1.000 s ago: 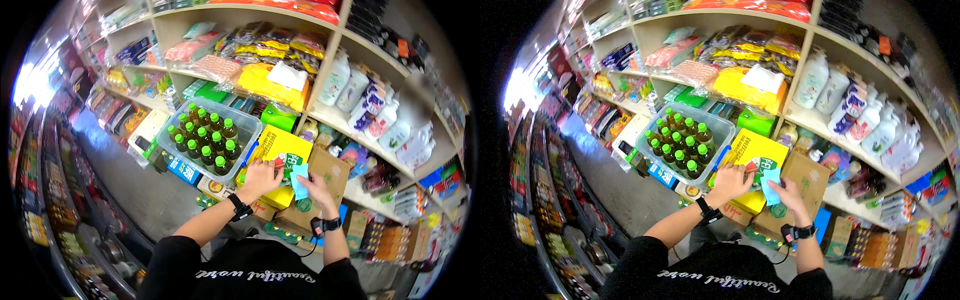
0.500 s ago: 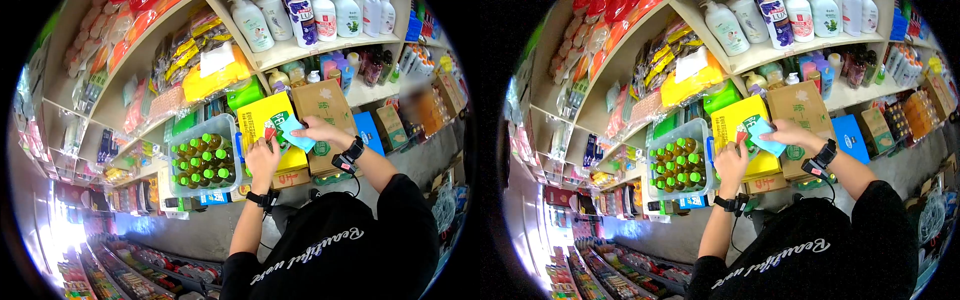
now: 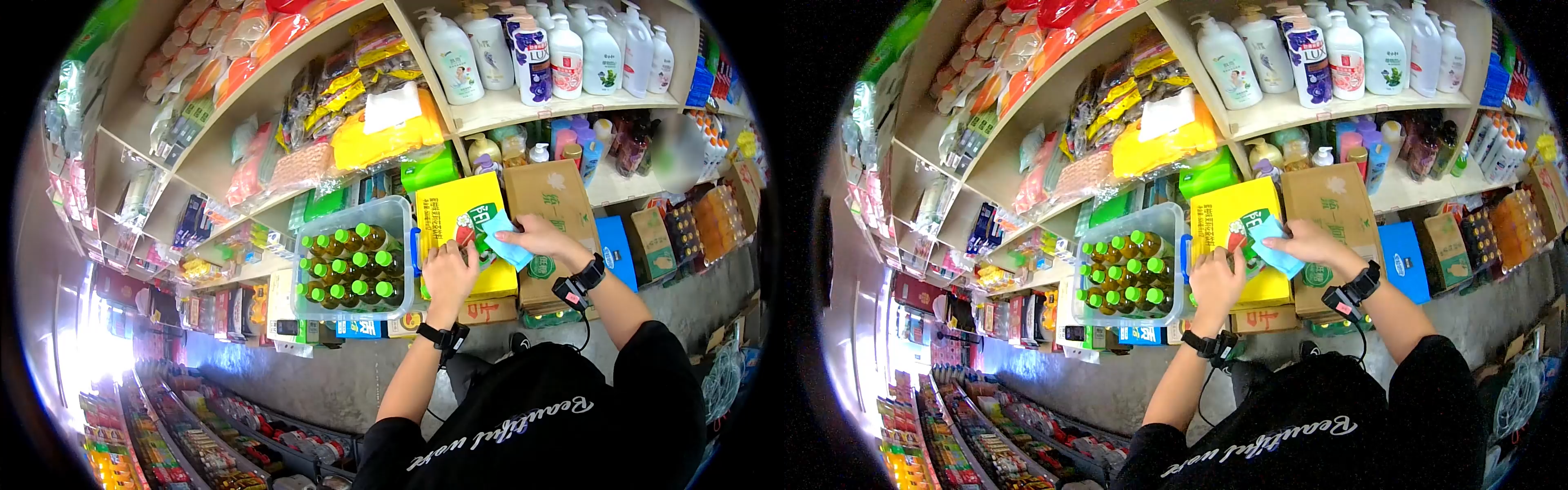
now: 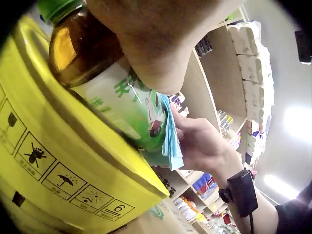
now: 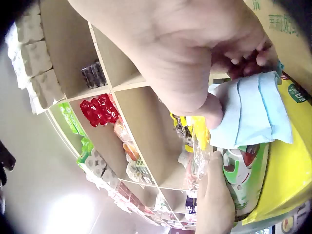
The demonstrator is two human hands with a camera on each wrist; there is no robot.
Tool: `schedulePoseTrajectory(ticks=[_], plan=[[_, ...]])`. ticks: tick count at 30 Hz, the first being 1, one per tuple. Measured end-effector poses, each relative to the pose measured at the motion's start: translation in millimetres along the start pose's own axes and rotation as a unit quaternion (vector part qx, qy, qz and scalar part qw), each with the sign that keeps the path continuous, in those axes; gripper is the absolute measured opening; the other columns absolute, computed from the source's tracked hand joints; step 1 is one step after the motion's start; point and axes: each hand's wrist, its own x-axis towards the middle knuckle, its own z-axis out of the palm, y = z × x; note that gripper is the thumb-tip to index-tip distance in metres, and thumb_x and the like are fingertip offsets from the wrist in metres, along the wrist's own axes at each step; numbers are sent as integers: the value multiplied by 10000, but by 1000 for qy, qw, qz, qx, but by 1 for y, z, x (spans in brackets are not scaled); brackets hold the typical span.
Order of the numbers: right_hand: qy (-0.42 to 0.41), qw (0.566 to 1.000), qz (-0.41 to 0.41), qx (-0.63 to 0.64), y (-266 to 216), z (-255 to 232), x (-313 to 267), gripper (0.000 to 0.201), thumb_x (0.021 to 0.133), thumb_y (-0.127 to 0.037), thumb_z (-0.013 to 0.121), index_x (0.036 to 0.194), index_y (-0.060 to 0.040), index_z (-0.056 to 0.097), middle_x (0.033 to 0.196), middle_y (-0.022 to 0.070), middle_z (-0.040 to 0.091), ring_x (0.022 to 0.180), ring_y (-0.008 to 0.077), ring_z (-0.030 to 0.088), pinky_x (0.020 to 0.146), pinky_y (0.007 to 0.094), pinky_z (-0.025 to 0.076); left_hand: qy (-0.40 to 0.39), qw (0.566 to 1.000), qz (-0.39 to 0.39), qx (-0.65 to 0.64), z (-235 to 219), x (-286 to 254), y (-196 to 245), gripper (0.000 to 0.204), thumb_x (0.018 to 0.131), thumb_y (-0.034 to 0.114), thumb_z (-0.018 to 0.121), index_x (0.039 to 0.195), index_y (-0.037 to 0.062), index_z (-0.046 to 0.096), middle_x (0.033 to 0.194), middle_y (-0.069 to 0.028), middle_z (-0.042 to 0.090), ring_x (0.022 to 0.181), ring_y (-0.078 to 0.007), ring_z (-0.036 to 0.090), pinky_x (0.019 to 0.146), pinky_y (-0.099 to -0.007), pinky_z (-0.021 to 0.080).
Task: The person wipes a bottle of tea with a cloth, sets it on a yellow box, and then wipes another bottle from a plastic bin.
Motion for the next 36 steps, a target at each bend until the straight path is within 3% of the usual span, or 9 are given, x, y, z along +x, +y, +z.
schedulePoseTrajectory(ticks=[6,9,13,19,26,29,32,35,36], plan=[[12,994,22,104,11,6,0,487,909,-377,809,1139,43,718,945,150,768,827,212,732,744,354,565,23,1000,21,1,-3,-4,3,362,955,349,633,819,21,706,773,-192,722,760,-362,697,710,-469,557],[61,998,-19,-14,-2,1,-10,534,877,-408,832,1117,53,709,914,163,759,804,230,734,737,368,566,26,999,20,-1,-1,-5,0,349,955,347,644,814,33,703,778,-178,723,773,-355,698,717,-460,551],[99,985,-52,-132,-4,-1,-11,627,866,-550,792,990,57,693,843,234,722,787,364,733,723,427,574,43,999,26,-8,1,-9,1,330,947,349,660,818,47,694,784,-154,719,790,-343,687,719,-457,543],[42,980,-49,-190,14,4,-14,755,918,-684,648,996,65,690,833,261,728,786,442,724,749,494,573,62,996,62,-23,-5,-18,2,334,915,374,698,869,44,661,814,-136,701,815,-329,663,730,-458,531],[14,998,-14,-64,27,2,-2,609,968,-588,667,908,11,760,757,163,727,688,248,724,634,391,539,62,996,55,-34,4,-16,-6,344,906,387,705,847,50,669,807,-137,707,812,-325,663,734,-453,531],[68,994,-25,77,43,11,7,573,968,-553,689,900,12,755,729,146,717,658,212,704,606,379,524,56,997,51,-31,4,-14,-6,319,903,366,708,845,55,672,801,-134,705,808,-323,665,726,-449,533],[116,989,-90,2,12,9,-6,612,970,-573,666,874,27,743,724,189,720,674,289,728,629,419,548,76,995,65,-23,-1,-16,-3,279,895,338,714,853,65,671,796,-122,691,806,-319,663,717,-445,530],[177,960,-110,-188,16,20,-4,698,977,-626,600,859,46,746,734,240,720,721,386,740,678,478,571,91,993,75,-22,-2,-22,1,303,887,360,710,866,62,663,802,-120,673,813,-315,645,730,-447,510],[145,963,-56,-218,8,21,-8,722,977,-641,578,855,50,748,739,251,719,737,413,735,697,494,573,93,992,78,-21,-2,-23,2,297,884,356,711,873,64,660,803,-117,666,814,-312,640,729,-443,504]])
